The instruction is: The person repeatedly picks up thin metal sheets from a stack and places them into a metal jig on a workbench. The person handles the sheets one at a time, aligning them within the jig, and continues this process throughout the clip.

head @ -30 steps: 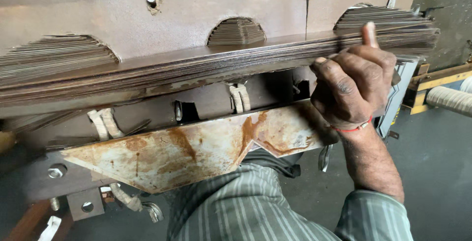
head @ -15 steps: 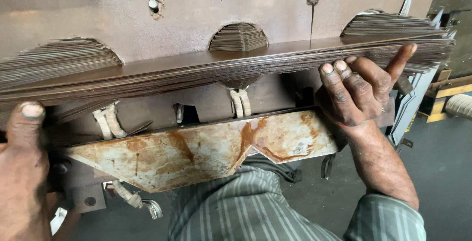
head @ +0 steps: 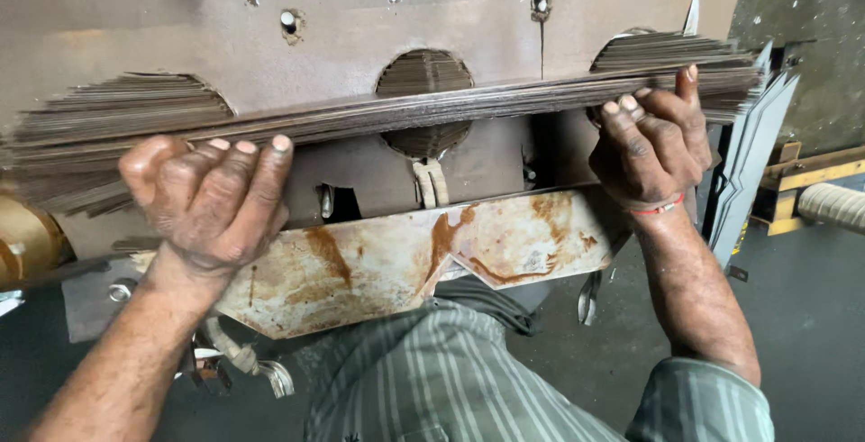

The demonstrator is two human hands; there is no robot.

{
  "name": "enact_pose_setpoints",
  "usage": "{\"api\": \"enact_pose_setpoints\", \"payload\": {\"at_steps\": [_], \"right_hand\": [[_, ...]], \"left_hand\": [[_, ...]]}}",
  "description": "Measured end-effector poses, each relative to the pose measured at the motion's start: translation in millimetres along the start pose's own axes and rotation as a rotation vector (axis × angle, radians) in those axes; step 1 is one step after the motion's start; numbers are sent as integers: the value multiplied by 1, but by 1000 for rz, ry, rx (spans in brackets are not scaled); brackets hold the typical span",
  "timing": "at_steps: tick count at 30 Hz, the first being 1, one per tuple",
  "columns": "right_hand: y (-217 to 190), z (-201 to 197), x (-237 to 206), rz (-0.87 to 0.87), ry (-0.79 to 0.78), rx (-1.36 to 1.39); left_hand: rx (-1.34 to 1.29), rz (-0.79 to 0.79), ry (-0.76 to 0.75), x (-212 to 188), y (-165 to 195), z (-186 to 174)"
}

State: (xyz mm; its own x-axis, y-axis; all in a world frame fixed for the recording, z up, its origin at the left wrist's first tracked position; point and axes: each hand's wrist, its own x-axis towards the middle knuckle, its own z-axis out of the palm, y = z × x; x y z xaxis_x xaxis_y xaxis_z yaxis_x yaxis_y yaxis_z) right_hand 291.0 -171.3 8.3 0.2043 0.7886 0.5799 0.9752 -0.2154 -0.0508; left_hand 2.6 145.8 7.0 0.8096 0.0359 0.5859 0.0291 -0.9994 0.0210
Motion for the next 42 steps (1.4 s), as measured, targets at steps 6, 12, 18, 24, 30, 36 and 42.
{"api": "enact_pose_setpoints", "payload": {"at_steps": [6, 12, 18, 24, 30, 36, 42], "right_hand": [[1, 3, 5, -28, 86, 64], [-46, -38, -6, 2, -115, 53], [-121, -43, -32, 132, -480, 562], [-122, -46, -33, 161, -624, 589], [-124, -46, -37, 170, -589, 563], [-121, -46, -41, 163, -623, 551], [-126, -51, -33, 128, -649, 500]], "left_hand": [[138, 51, 74, -3, -2, -3], [175, 105, -46, -6, 15, -42], [-469, -273, -402, -4, 134, -50], [-537, -298, -682, -12, 148, -24], [-516, -320, -744, -5, 150, -26], [-375, -184, -658, -8, 161, -32], [-373, -190, -764, 7, 161, -35]]}}
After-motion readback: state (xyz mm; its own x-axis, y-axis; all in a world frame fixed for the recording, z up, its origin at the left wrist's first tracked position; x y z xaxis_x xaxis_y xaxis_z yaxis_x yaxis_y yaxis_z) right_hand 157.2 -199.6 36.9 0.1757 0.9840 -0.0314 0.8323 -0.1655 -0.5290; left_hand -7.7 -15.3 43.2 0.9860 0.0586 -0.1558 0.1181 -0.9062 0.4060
